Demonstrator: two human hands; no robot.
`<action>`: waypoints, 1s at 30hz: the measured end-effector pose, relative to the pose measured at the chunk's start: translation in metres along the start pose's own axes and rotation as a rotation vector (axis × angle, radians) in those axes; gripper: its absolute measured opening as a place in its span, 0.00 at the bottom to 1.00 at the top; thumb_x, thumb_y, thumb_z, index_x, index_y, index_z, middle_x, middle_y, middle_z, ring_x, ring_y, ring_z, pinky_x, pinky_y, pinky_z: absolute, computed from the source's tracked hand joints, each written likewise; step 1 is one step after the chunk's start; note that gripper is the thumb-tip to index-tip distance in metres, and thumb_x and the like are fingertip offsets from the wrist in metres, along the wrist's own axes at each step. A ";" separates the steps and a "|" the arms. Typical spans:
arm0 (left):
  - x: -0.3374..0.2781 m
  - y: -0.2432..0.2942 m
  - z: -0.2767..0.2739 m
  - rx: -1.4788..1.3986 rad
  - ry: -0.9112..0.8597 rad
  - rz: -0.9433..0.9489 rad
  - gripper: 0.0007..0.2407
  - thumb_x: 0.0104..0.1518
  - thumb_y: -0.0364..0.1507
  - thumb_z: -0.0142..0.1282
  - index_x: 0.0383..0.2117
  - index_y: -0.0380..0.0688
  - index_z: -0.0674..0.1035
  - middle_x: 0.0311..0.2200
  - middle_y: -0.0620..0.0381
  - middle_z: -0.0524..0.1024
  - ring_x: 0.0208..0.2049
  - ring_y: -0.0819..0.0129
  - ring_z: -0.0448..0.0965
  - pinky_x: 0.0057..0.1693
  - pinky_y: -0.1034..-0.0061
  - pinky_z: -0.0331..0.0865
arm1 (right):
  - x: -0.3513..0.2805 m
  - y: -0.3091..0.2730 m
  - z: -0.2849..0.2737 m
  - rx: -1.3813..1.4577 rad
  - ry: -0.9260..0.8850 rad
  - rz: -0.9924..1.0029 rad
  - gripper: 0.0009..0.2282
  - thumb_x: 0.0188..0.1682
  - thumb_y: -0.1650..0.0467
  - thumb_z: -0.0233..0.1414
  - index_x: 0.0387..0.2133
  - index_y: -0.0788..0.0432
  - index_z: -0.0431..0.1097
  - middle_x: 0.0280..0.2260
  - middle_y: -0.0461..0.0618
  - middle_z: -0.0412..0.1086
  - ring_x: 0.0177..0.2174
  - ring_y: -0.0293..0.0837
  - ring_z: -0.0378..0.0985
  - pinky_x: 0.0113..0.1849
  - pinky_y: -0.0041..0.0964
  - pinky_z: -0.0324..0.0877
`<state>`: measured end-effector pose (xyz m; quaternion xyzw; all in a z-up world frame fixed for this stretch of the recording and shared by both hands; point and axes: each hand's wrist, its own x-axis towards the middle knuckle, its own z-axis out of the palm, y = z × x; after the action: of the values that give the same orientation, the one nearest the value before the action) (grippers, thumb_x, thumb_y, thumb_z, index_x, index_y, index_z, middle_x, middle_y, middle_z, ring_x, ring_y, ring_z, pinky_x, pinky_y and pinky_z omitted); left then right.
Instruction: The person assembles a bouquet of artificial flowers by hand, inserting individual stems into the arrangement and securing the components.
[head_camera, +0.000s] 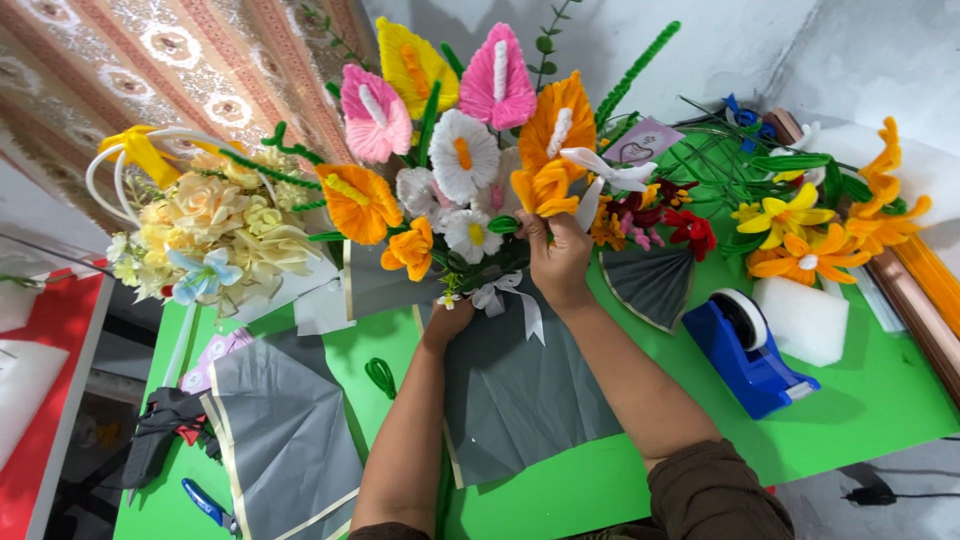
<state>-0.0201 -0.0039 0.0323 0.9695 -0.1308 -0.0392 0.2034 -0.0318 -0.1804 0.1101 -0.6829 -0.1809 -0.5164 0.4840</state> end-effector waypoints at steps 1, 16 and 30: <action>0.001 -0.001 0.002 -0.001 -0.002 0.005 0.21 0.69 0.36 0.42 0.23 0.37 0.82 0.18 0.48 0.80 0.27 0.59 0.85 0.41 0.69 0.73 | 0.001 -0.003 -0.003 -0.005 0.002 0.000 0.04 0.54 0.77 0.57 0.31 0.65 0.78 0.19 0.52 0.77 0.21 0.46 0.81 0.27 0.36 0.75; 0.012 -0.006 0.002 -0.321 -0.084 -0.256 0.24 0.67 0.44 0.45 0.22 0.36 0.81 0.20 0.42 0.80 0.31 0.53 0.85 0.44 0.66 0.74 | -0.001 -0.024 -0.022 -0.076 -0.145 0.057 0.05 0.48 0.76 0.64 0.24 0.63 0.78 0.17 0.53 0.75 0.21 0.46 0.81 0.26 0.32 0.74; 0.051 -0.066 0.080 -0.581 -0.087 -0.398 0.26 0.63 0.47 0.54 0.34 0.26 0.81 0.32 0.33 0.82 0.38 0.46 0.84 0.42 0.63 0.77 | 0.000 -0.009 -0.011 0.079 -0.088 0.090 0.05 0.50 0.74 0.62 0.29 0.67 0.78 0.19 0.58 0.76 0.24 0.54 0.81 0.22 0.35 0.74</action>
<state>0.0343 0.0101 -0.0685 0.8752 0.0689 -0.1548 0.4532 -0.0445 -0.1853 0.1145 -0.6926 -0.1915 -0.4563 0.5248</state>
